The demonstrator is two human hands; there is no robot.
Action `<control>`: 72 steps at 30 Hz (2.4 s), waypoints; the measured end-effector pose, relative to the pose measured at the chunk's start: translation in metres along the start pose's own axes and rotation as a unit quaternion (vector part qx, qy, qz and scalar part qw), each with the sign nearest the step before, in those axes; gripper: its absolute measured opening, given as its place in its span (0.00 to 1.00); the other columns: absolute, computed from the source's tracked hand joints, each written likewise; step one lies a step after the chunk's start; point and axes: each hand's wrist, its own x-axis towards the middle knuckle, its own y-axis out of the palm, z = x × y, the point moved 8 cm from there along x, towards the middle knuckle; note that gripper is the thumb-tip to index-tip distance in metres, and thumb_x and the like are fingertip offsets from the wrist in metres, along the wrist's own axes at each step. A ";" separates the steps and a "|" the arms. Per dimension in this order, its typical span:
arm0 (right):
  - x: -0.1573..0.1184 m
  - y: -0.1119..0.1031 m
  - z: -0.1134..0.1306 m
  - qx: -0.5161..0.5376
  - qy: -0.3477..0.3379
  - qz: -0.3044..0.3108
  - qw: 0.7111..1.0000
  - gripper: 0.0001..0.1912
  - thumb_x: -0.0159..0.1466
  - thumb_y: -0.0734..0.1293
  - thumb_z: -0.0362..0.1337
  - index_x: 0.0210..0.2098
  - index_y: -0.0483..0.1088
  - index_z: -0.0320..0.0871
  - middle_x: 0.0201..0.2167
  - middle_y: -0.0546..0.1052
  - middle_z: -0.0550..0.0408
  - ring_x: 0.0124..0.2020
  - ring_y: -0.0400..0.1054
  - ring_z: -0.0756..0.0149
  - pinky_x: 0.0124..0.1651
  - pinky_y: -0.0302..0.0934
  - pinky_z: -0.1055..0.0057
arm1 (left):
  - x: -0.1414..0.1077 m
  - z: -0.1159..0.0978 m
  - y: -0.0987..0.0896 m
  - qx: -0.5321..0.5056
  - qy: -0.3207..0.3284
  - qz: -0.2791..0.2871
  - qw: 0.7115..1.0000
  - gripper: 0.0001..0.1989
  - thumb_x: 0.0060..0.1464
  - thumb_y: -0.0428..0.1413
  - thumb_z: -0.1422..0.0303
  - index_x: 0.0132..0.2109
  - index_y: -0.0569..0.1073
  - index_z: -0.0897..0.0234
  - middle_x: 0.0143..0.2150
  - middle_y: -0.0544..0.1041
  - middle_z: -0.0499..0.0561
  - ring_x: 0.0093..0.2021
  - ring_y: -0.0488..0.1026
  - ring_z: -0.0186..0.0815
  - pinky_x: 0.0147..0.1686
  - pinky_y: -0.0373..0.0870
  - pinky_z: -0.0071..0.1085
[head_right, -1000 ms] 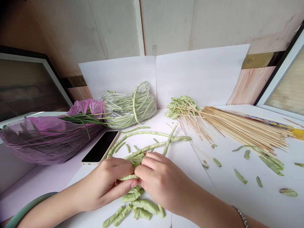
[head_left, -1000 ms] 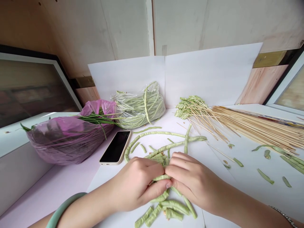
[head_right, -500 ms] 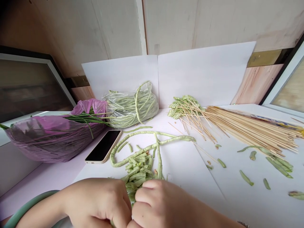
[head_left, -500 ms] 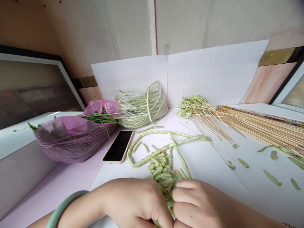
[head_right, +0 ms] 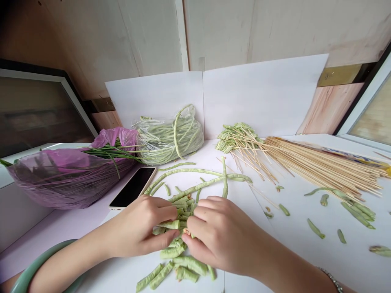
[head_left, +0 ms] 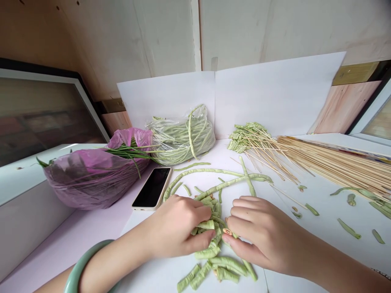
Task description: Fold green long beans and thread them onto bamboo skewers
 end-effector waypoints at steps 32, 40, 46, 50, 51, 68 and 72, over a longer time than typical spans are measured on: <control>-0.010 0.020 -0.004 0.201 0.107 -0.033 0.973 0.11 0.63 0.57 0.23 0.38 0.53 0.46 0.34 0.63 0.58 0.31 0.61 0.73 0.34 0.62 0.80 | -0.004 -0.009 0.002 -0.054 0.014 -0.043 0.998 0.13 0.64 0.45 0.60 0.36 0.67 0.63 0.29 0.69 0.48 0.27 0.64 0.32 0.28 0.57 0.27; 0.001 0.021 0.000 0.138 0.089 0.033 0.986 0.12 0.66 0.61 0.28 0.26 0.62 0.43 0.23 0.68 0.59 0.26 0.63 0.71 0.29 0.58 0.75 | -0.002 -0.012 -0.001 -0.196 0.052 -0.015 0.979 0.14 0.62 0.47 0.69 0.27 0.55 0.62 0.24 0.57 0.43 0.24 0.55 0.29 0.26 0.54 0.25; -0.005 0.021 0.035 0.127 -0.027 0.027 0.991 0.15 0.68 0.61 0.34 0.25 0.67 0.42 0.22 0.71 0.59 0.25 0.62 0.70 0.31 0.55 0.70 | -0.008 -0.030 0.011 -0.346 0.113 0.152 0.919 0.12 0.55 0.51 0.72 0.26 0.58 0.61 0.22 0.60 0.45 0.24 0.58 0.30 0.25 0.58 0.27; -0.011 0.040 0.045 0.169 -0.074 0.080 0.980 0.11 0.63 0.66 0.30 0.24 0.65 0.43 0.20 0.70 0.63 0.22 0.58 0.72 0.27 0.50 0.70 | -0.010 -0.036 0.016 -0.366 0.130 0.176 0.905 0.13 0.53 0.50 0.73 0.24 0.57 0.60 0.21 0.61 0.45 0.22 0.60 0.30 0.24 0.59 0.26; -0.012 0.043 0.045 0.177 -0.083 0.082 0.977 0.10 0.62 0.66 0.31 0.24 0.65 0.43 0.21 0.70 0.63 0.22 0.58 0.72 0.27 0.50 0.70 | -0.010 -0.036 0.018 -0.367 0.134 0.178 0.903 0.13 0.53 0.50 0.73 0.23 0.56 0.60 0.20 0.61 0.45 0.21 0.59 0.30 0.23 0.59 0.26; -0.003 0.018 0.019 0.042 -0.012 0.015 0.999 0.18 0.70 0.55 0.32 0.24 0.64 0.41 0.21 0.66 0.57 0.24 0.58 0.67 0.29 0.54 0.68 | -0.003 -0.016 0.001 -0.186 0.042 0.004 0.982 0.18 0.58 0.55 0.56 0.28 0.69 0.66 0.23 0.66 0.46 0.23 0.60 0.29 0.23 0.56 0.24; -0.004 0.012 0.026 0.023 -0.016 -0.013 1.000 0.19 0.69 0.55 0.29 0.22 0.63 0.42 0.19 0.64 0.57 0.22 0.57 0.68 0.27 0.52 0.68 | -0.004 -0.021 0.002 -0.229 0.055 0.036 0.971 0.19 0.63 0.47 0.58 0.29 0.70 0.65 0.23 0.68 0.48 0.24 0.63 0.30 0.25 0.59 0.25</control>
